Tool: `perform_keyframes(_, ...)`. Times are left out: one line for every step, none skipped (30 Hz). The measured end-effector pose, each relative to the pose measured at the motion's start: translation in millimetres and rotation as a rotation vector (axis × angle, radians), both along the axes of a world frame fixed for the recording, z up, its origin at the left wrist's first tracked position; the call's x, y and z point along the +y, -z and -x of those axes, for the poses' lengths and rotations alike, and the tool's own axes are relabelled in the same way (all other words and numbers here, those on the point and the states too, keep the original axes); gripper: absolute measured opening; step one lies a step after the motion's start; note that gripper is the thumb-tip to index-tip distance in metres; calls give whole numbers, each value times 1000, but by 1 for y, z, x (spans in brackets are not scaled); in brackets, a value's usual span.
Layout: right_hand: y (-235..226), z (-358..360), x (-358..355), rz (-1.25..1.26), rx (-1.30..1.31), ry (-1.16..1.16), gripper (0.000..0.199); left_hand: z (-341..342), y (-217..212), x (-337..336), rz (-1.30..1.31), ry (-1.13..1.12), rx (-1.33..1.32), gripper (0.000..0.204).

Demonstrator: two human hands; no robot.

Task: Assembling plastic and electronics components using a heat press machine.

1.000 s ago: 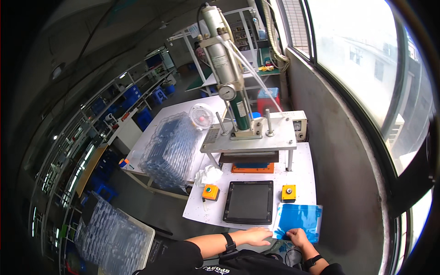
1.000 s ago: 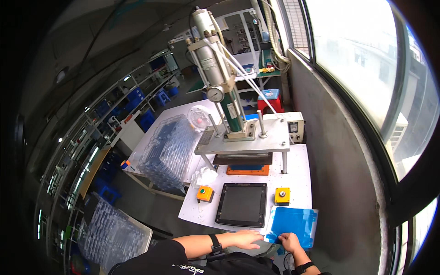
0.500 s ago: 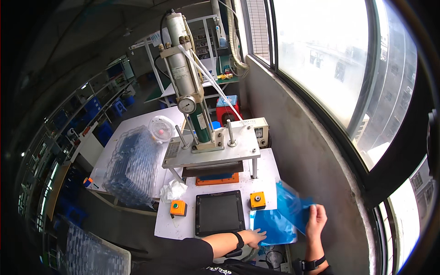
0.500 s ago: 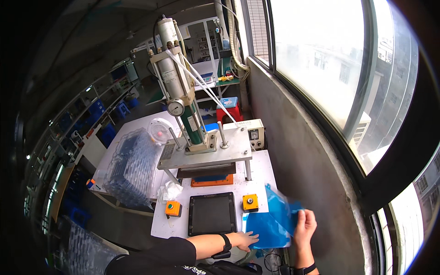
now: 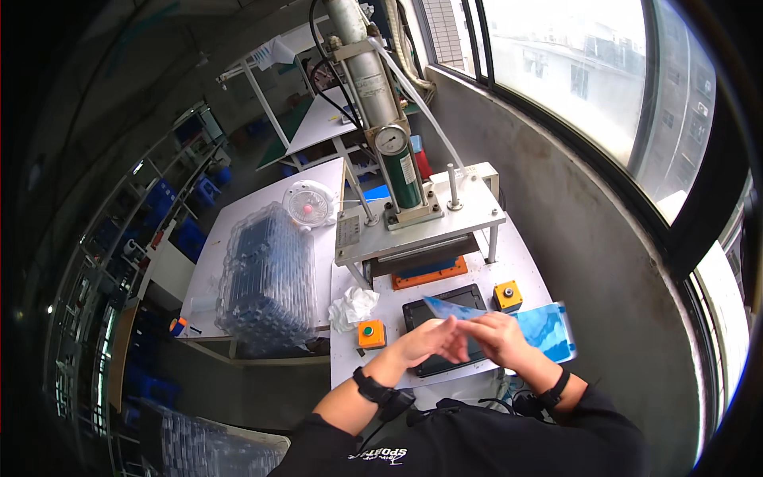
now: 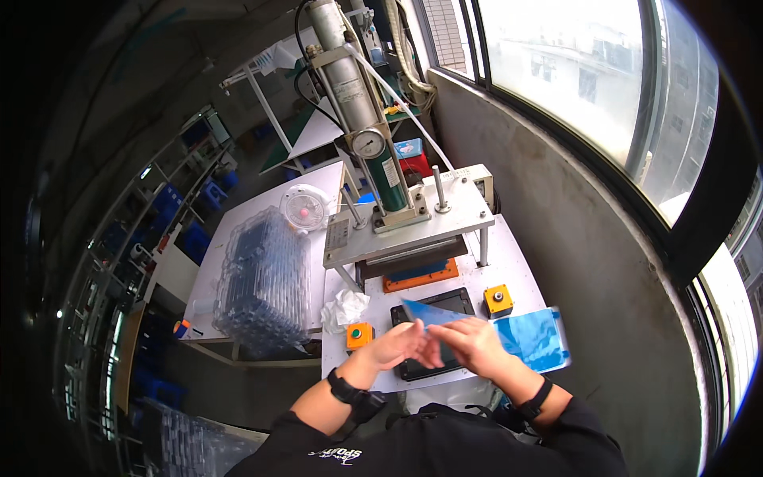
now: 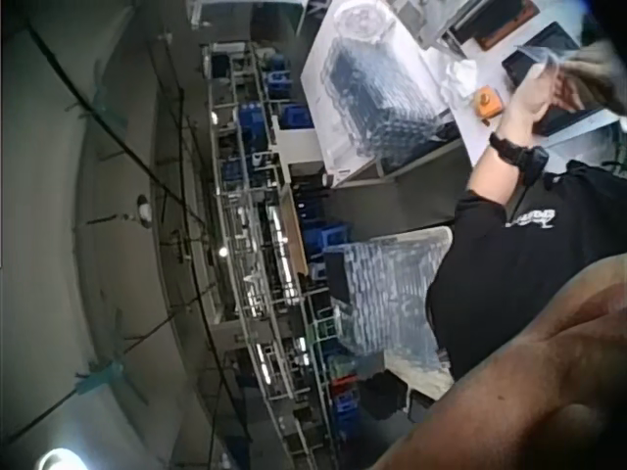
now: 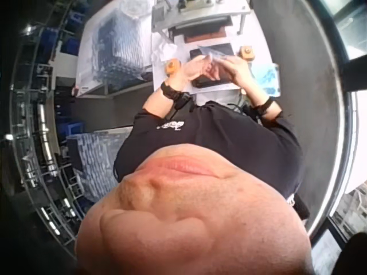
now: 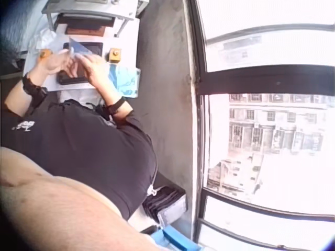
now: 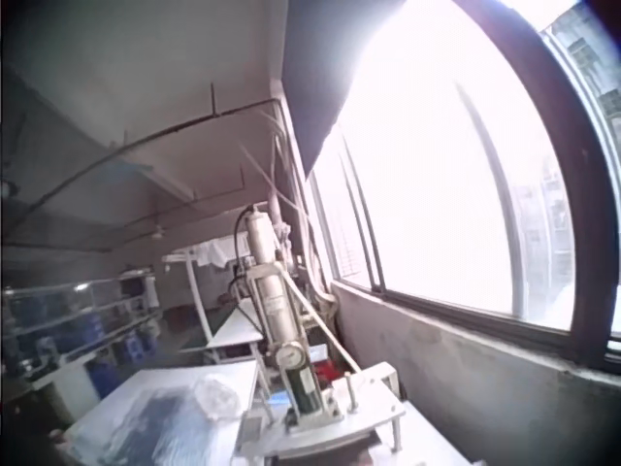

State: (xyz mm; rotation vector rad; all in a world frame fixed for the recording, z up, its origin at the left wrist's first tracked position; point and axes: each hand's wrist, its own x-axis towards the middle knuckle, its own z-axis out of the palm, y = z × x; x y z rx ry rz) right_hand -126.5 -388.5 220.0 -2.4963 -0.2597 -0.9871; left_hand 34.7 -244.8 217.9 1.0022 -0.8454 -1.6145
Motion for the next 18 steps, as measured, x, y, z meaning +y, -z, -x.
perform_keyframes(4, -16, 20, -4, 15, -72, 42, -15, 4, 28, -76, -41, 102, 54)
perform_keyframes(10, -33, 38, -9, 26, -158, 41, -29, 9, 55, -152, -96, 201, 49)
perform_keyframes(15, -46, 52, -44, 46, -167, 40, -35, 11, 70, -146, -84, 206, 49)
perform_keyframes(20, -57, 63, -81, 65, -198, 39, -36, 12, 88, -145, -211, 82, 42)
perform_keyframes(24, -68, 72, -101, 85, -215, 34, -34, 14, 101, -143, -337, -42, 36)
perform_keyframes(26, -72, 79, -94, 92, -221, 34, -30, 16, 111, -138, -343, -34, 36)
perform_keyframes(21, -76, 90, -203, 172, -262, 32, -25, 17, 123, -67, -428, 27, 29)
perform_keyframes(19, -79, 98, -313, 253, -299, 31, -22, 20, 132, 5, -511, 88, 23)
perform_keyframes(24, -82, 101, -369, 293, -329, 26, -21, 27, 137, 26, -573, 96, 18)
perform_keyframes(23, -83, 101, -366, 296, -334, 26, -22, 31, 139, 29, -578, 98, 18)
perform_keyframes(21, -83, 99, -449, 405, -398, 26, -23, 36, 140, 40, -594, -72, 17)
perform_keyframes(18, -83, 97, -533, 513, -459, 26, -23, 38, 140, 50, -606, -244, 15)
perform_keyframes(15, -85, 96, -652, 621, -467, 26, -21, 30, 140, 10, -588, -345, 14)
perform_keyframes(13, -85, 97, -649, 623, -472, 26, -20, 31, 137, 11, -594, -345, 14)
perform_keyframes(11, -86, 97, -637, 620, -430, 25, -19, 33, 132, 15, -561, -397, 13)
perform_keyframes(10, -87, 97, -624, 613, -388, 24, -17, 33, 127, 21, -527, -451, 13)
perform_keyframes(10, -87, 98, -563, 596, -326, 23, -13, 32, 124, 78, -530, -490, 15)
perform_keyframes(12, -90, 95, -561, 589, -328, 23, -14, 32, 123, 80, -530, -497, 15)
